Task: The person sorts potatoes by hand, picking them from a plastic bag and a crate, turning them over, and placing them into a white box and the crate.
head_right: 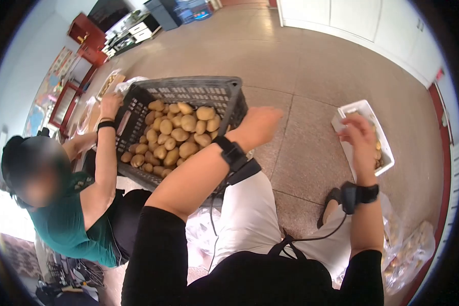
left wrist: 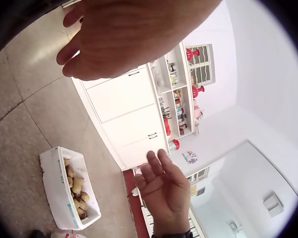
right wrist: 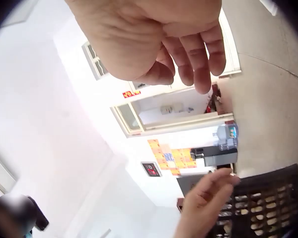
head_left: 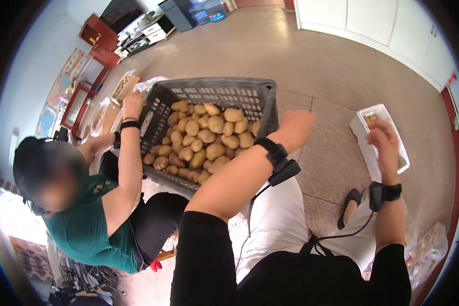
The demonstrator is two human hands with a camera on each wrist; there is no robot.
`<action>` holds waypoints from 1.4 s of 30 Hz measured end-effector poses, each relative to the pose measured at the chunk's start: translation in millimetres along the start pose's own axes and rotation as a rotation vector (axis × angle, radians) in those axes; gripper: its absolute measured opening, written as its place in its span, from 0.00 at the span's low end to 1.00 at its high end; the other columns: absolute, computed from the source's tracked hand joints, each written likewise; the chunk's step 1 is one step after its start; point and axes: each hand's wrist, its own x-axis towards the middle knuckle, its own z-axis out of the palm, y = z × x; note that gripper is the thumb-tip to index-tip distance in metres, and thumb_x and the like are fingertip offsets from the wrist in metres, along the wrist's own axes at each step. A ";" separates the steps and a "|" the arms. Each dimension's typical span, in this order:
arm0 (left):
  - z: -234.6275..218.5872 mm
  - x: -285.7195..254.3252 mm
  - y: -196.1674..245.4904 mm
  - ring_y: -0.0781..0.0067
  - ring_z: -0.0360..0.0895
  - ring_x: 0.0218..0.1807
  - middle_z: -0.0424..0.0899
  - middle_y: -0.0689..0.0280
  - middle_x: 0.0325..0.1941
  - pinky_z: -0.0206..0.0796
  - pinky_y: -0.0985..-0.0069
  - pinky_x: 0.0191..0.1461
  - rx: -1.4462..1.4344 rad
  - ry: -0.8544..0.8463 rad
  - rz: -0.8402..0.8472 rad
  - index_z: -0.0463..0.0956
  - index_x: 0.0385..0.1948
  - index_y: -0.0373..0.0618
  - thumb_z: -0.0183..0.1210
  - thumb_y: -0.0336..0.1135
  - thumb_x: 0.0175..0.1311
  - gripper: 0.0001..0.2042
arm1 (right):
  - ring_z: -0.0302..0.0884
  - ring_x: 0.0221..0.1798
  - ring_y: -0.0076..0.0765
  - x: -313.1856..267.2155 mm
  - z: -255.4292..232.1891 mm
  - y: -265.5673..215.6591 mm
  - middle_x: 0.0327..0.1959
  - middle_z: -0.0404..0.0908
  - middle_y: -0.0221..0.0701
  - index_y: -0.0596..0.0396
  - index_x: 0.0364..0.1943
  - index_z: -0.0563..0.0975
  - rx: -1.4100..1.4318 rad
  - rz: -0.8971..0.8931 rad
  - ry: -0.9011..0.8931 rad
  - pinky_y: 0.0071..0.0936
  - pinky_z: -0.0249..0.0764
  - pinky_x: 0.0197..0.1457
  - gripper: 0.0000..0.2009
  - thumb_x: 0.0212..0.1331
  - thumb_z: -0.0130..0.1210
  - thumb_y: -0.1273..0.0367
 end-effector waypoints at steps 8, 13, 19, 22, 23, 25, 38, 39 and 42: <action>2.8 3.3 3.3 0.53 0.76 0.43 0.79 0.56 0.34 0.64 0.56 0.45 -0.033 -0.087 -0.022 0.73 0.33 0.44 0.54 0.26 0.47 0.09 | 0.69 0.52 0.30 -4.7 -195.9 36.4 0.56 0.69 0.33 0.55 0.55 0.67 0.071 -0.031 0.328 0.28 0.63 0.57 0.18 0.62 0.46 0.64; 9.7 5.4 -0.6 0.53 0.77 0.39 0.79 0.55 0.32 0.67 0.59 0.41 -0.031 -0.029 -0.003 0.74 0.33 0.42 0.56 0.28 0.45 0.10 | 0.64 0.59 0.35 -61.6 -333.6 155.0 0.60 0.66 0.31 0.54 0.60 0.63 0.138 0.334 0.618 0.28 0.61 0.60 0.23 0.63 0.44 0.60; -3.1 5.9 2.4 0.52 0.76 0.42 0.79 0.54 0.32 0.61 0.54 0.47 -0.041 -0.128 -0.054 0.73 0.31 0.41 0.55 0.26 0.46 0.09 | 0.76 0.39 0.32 -194.8 -455.7 366.0 0.42 0.77 0.35 0.57 0.42 0.74 -0.217 0.641 0.598 0.25 0.72 0.35 0.15 0.58 0.46 0.62; -10.7 5.7 6.4 0.52 0.75 0.44 0.79 0.53 0.33 0.58 0.52 0.48 -0.068 -0.169 -0.086 0.73 0.31 0.40 0.54 0.25 0.46 0.08 | 0.77 0.36 0.35 -202.8 -409.7 352.6 0.37 0.78 0.39 0.58 0.39 0.74 -0.698 0.621 0.385 0.28 0.73 0.35 0.13 0.56 0.49 0.64; -8.5 6.4 5.2 0.52 0.75 0.44 0.79 0.53 0.33 0.58 0.52 0.48 -0.063 -0.173 -0.090 0.73 0.31 0.40 0.54 0.25 0.46 0.08 | 0.77 0.36 0.35 -197.1 -399.6 351.5 0.37 0.78 0.39 0.58 0.39 0.74 -0.694 0.611 0.366 0.28 0.73 0.35 0.13 0.56 0.49 0.64; -2.1 7.0 1.3 0.52 0.76 0.42 0.79 0.53 0.32 0.59 0.53 0.46 -0.103 -0.103 -0.053 0.73 0.30 0.40 0.54 0.25 0.47 0.07 | 0.77 0.35 0.35 -183.4 -388.7 352.6 0.36 0.78 0.39 0.57 0.38 0.74 -0.691 0.589 0.326 0.28 0.72 0.35 0.12 0.56 0.49 0.64; 3.4 6.6 -1.2 0.52 0.77 0.37 0.79 0.53 0.29 0.60 0.55 0.43 -0.032 -0.064 -0.061 0.75 0.29 0.41 0.53 0.34 0.52 0.08 | 0.77 0.34 0.35 -111.0 -307.5 382.3 0.33 0.78 0.38 0.56 0.35 0.75 -0.646 0.429 0.110 0.29 0.72 0.34 0.11 0.54 0.50 0.63; 8.9 8.7 -2.5 0.52 0.77 0.36 0.79 0.53 0.29 0.62 0.56 0.42 0.018 -0.065 -0.048 0.75 0.29 0.41 0.53 0.35 0.51 0.08 | 0.77 0.33 0.35 -96.3 -292.7 387.8 0.33 0.78 0.38 0.55 0.34 0.75 -0.633 0.403 0.090 0.29 0.72 0.34 0.11 0.54 0.50 0.63; 10.8 10.8 -1.7 0.53 0.78 0.35 0.80 0.55 0.28 0.65 0.58 0.38 0.063 -0.097 -0.028 0.77 0.29 0.43 0.56 0.36 0.48 0.09 | 0.77 0.33 0.35 -43.9 -222.5 393.5 0.32 0.78 0.37 0.55 0.33 0.75 -0.586 0.315 -0.006 0.29 0.72 0.34 0.11 0.54 0.50 0.63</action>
